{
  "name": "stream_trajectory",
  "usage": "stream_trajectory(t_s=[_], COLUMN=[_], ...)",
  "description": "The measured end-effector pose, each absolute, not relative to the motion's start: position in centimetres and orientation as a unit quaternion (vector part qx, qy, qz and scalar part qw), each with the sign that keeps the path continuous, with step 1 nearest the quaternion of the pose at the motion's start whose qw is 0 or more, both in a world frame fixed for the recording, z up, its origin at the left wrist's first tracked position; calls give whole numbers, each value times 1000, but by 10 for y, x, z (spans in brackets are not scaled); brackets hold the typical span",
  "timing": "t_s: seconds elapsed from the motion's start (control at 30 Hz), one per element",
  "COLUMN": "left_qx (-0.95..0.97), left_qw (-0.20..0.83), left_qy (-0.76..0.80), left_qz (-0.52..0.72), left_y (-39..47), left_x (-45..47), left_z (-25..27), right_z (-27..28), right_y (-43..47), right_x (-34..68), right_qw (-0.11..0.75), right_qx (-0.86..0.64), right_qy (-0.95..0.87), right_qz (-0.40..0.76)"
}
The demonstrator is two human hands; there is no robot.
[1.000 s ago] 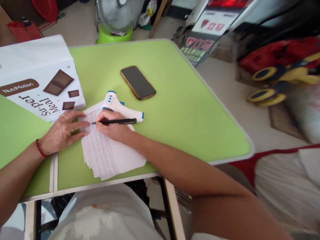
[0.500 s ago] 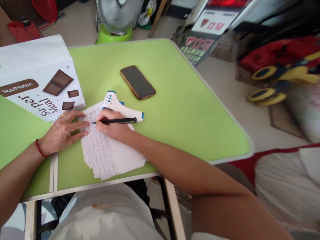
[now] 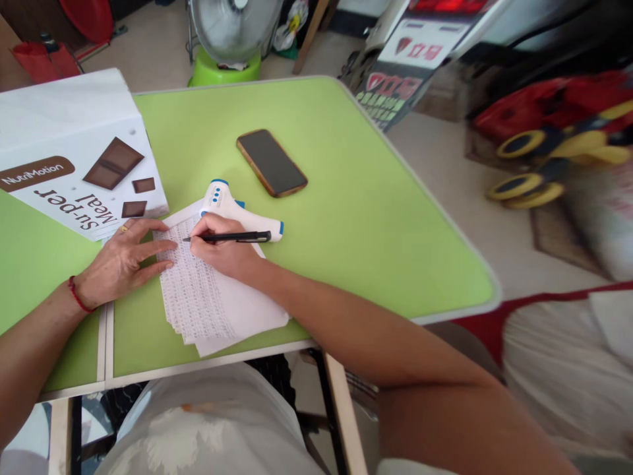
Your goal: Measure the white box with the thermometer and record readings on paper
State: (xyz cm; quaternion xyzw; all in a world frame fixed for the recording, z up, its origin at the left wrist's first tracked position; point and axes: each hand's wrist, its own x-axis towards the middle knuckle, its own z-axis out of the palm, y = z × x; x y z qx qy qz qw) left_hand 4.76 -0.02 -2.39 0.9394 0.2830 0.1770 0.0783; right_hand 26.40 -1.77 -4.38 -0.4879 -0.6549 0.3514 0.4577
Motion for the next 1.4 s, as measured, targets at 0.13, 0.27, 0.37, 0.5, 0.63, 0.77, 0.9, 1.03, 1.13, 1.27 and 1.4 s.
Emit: stream_trajectory(t_s=[0.13, 0.27, 0.37, 0.5, 0.63, 0.77, 0.9, 1.03, 1.13, 1.27, 1.4], left_qx=[939, 940, 941, 942, 942, 941, 942, 942, 942, 943, 943], left_qw=[80, 73, 70, 70, 70, 71, 66, 62, 60, 62, 63], left_qy=[288, 281, 276, 277, 274, 278, 274, 272, 272, 270, 266], left_qz=[172, 181, 180, 177, 181, 179, 182, 187, 187, 186, 191], left_y=[0, 0, 0, 0, 0, 0, 0, 0, 0, 0, 0], left_x=[48, 48, 47, 48, 48, 47, 47, 47, 48, 47, 47], left_z=[-24, -24, -25, -25, -25, -26, -26, -26, -26, -25, -24], right_z=[-45, -46, -46, -45, -45, -45, -45, -45, -44, -43, -43], right_y=[-18, -18, -18, -18, -18, -17, -17, -17, -18, -18, -17], right_x=[264, 265, 266, 266, 266, 266, 266, 266, 266, 265, 266], right_qw=[462, 459, 450, 445, 445, 451, 455, 454, 450, 444, 432], right_qx=[-476, -474, -480, -499, -510, -505, -493, -503, -509, -508, -513], right_qy=[-658, -663, -664, -654, -646, -648, -650, -643, -644, -647, -645], right_qz=[356, 355, 355, 355, 353, 350, 356, 356, 352, 355, 365])
